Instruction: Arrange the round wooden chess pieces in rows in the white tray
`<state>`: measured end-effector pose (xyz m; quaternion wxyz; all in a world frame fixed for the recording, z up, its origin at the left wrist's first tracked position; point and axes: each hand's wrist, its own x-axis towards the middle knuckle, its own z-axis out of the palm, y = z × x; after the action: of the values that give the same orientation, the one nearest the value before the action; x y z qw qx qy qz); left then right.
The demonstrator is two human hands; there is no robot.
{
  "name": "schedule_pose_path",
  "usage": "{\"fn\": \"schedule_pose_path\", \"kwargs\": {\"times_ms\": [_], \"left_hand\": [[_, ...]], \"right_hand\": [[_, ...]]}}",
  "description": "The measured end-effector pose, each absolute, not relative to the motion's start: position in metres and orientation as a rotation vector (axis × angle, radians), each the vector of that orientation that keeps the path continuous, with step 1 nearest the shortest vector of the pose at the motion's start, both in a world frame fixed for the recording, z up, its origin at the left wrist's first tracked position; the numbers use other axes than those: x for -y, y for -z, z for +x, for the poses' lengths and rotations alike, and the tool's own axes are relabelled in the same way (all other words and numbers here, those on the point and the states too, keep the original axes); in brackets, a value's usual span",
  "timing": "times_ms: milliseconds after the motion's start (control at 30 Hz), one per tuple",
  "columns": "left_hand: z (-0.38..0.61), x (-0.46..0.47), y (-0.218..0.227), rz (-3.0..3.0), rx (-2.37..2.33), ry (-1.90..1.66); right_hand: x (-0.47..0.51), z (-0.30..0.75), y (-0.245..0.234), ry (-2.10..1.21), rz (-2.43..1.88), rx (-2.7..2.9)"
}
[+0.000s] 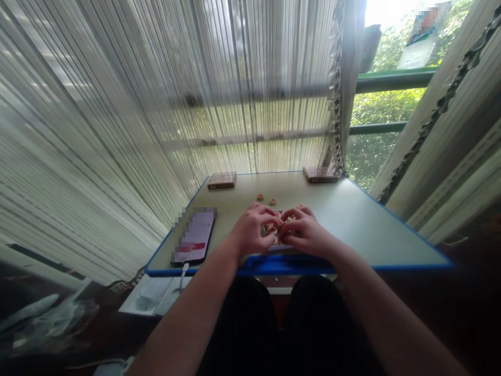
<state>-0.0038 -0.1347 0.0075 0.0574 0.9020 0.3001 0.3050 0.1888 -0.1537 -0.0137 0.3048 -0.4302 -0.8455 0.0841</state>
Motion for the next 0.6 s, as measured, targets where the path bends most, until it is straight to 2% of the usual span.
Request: {"fn": "schedule_pose_path", "kwargs": {"times_ms": [600], "left_hand": [[-0.0047, 0.1312, -0.0026, 2.721, -1.005, -0.905]], "right_hand": [[0.1546, 0.1886, 0.0103, -0.251, -1.141, 2.253]]}}
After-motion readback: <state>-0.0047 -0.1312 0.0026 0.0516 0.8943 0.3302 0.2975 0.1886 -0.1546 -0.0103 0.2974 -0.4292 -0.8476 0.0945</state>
